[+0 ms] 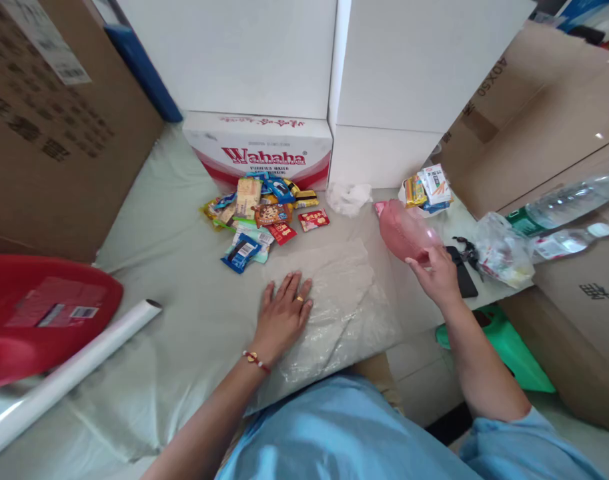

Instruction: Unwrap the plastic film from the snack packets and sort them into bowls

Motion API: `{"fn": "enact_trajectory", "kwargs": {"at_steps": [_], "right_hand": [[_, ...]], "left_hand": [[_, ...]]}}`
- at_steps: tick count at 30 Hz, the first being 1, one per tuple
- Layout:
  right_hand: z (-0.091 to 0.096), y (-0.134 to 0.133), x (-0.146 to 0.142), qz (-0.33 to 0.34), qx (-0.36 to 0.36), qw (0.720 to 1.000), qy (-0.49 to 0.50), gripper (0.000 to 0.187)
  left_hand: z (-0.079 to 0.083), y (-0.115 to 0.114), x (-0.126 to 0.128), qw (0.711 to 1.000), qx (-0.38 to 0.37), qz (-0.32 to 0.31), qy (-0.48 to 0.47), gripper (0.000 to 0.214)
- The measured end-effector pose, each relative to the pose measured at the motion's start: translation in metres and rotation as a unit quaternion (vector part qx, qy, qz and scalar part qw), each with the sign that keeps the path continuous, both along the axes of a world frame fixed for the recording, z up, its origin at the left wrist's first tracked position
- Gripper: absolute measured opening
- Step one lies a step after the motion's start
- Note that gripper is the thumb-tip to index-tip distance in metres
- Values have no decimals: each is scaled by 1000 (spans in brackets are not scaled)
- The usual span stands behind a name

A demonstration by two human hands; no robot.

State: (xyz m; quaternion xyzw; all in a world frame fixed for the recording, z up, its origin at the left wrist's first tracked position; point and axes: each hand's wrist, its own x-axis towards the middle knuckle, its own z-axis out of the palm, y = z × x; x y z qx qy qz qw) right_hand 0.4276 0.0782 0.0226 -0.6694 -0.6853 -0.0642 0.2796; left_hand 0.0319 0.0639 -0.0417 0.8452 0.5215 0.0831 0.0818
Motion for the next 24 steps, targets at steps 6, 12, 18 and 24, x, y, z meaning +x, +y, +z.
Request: {"fn": "enact_trajectory", "kwargs": {"at_steps": [6, 12, 18, 24], "right_hand": [[-15, 25, 28, 6, 4, 1000, -26, 57], [-20, 36, 53, -12, 6, 1000, -27, 47], [-26, 63, 96, -34, -33, 997, -63, 39], [-18, 101, 132, -13, -116, 984, -134, 21]], "left_hand": [[-2, -1, -1, 1000, 9, 3, -7, 52], [-3, -1, -2, 1000, 14, 0, -19, 50], [-6, 0, -3, 1000, 20, -3, -22, 51], [-6, 0, -3, 999, 23, -5, -28, 50]]}}
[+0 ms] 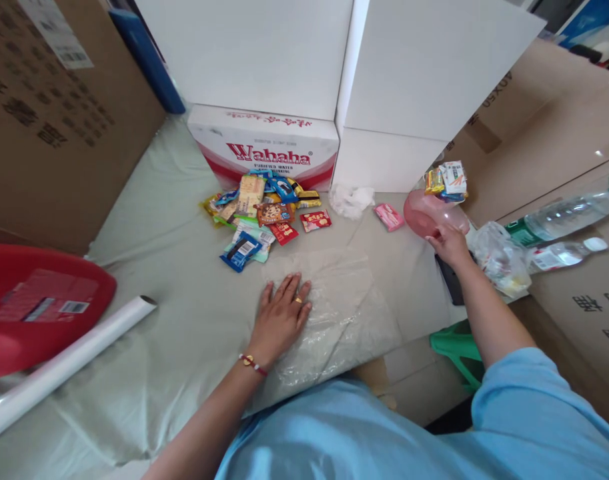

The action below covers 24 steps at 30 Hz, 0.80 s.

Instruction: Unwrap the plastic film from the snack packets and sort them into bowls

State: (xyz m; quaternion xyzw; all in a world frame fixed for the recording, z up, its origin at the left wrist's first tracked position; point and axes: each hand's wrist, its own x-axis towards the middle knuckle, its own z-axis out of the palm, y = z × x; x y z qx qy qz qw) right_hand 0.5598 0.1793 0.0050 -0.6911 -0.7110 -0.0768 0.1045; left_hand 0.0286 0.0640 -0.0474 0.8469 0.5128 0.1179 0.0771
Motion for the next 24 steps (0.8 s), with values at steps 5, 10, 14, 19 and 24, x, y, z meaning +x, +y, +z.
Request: {"fn": "enact_trajectory", "kwargs": {"at_steps": [5, 10, 14, 19, 24], "right_hand": [[5, -8, 1, -9, -7, 999, -46, 31], [3, -28, -2, -107, -4, 993, -57, 33], [2, -18, 6, -165, -29, 985, -46, 29], [-4, 14, 22, -152, -44, 987, -38, 30], [-16, 45, 36, -127, -21, 992, 7, 22]], "left_hand": [[0, 0, 0, 1000, -2, 4, -7, 49], [1, 0, 0, 1000, 0, 3, -14, 49], [1, 0, 0, 1000, 0, 5, -18, 49], [0, 0, -1, 1000, 6, 1, -7, 49], [-1, 0, -1, 1000, 8, 5, 3, 48]]}}
